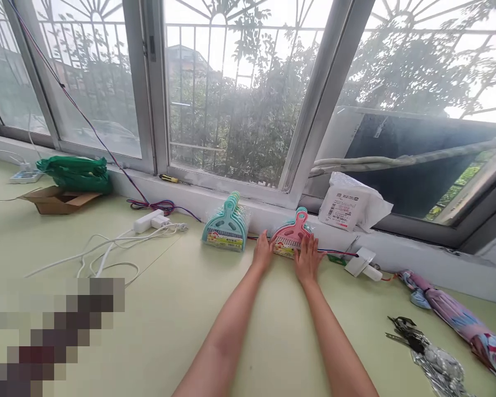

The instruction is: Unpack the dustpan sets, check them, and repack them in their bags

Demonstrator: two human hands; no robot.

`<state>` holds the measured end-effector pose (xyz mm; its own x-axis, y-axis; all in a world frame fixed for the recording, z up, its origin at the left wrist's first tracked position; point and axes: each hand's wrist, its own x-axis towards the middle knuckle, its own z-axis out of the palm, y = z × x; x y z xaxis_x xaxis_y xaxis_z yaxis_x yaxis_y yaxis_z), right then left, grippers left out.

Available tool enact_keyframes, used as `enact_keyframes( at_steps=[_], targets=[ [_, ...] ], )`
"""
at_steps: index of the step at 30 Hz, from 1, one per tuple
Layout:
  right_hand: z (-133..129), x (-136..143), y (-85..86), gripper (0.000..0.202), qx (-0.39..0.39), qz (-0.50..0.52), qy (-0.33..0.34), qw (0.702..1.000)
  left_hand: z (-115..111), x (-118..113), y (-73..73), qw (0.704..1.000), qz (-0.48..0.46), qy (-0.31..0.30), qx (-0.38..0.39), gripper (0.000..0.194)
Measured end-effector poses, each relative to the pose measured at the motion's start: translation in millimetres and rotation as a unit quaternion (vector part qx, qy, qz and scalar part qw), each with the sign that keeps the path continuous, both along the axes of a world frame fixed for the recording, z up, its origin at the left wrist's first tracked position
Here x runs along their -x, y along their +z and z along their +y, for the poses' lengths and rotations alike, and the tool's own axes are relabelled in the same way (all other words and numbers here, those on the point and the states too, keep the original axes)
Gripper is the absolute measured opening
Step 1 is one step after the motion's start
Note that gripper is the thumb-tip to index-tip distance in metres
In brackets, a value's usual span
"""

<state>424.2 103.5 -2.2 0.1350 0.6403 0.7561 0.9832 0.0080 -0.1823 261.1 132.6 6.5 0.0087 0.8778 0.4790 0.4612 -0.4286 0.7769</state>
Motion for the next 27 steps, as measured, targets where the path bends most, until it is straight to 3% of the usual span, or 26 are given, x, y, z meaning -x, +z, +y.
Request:
enact_keyframes(
  at_steps=[4,10,16,20,24,27],
  targets=[
    [-7,2,-0.2,0.062,0.006,-0.040,0.020,0.999,-22,9,3.1,0.999,-0.016,0.030,-0.040,0.047],
    [-44,12,-4.2,0.059,-0.002,-0.042,0.058,0.997,-85,37,-1.3,0.999,-0.044,0.021,-0.019,0.043],
    [-108,32,-7.3,0.039,0.014,-0.034,0.121,0.992,-140,68,-5.3,0.983,-0.135,0.074,0.104,0.033],
    [-160,54,-2.3,0.025,0.062,-0.056,0.163,0.983,-173,83,-7.1,0.977,-0.157,0.081,0.118,0.032],
    [-210,82,3.8,0.022,0.074,-0.061,0.194,0.976,-183,115,-2.2,0.982,-0.109,0.115,0.100,0.033],
    [-235,100,8.3,0.023,0.086,-0.066,0.218,0.970,-163,158,7.5,0.977,-0.064,0.195,0.060,0.040]
  ],
)
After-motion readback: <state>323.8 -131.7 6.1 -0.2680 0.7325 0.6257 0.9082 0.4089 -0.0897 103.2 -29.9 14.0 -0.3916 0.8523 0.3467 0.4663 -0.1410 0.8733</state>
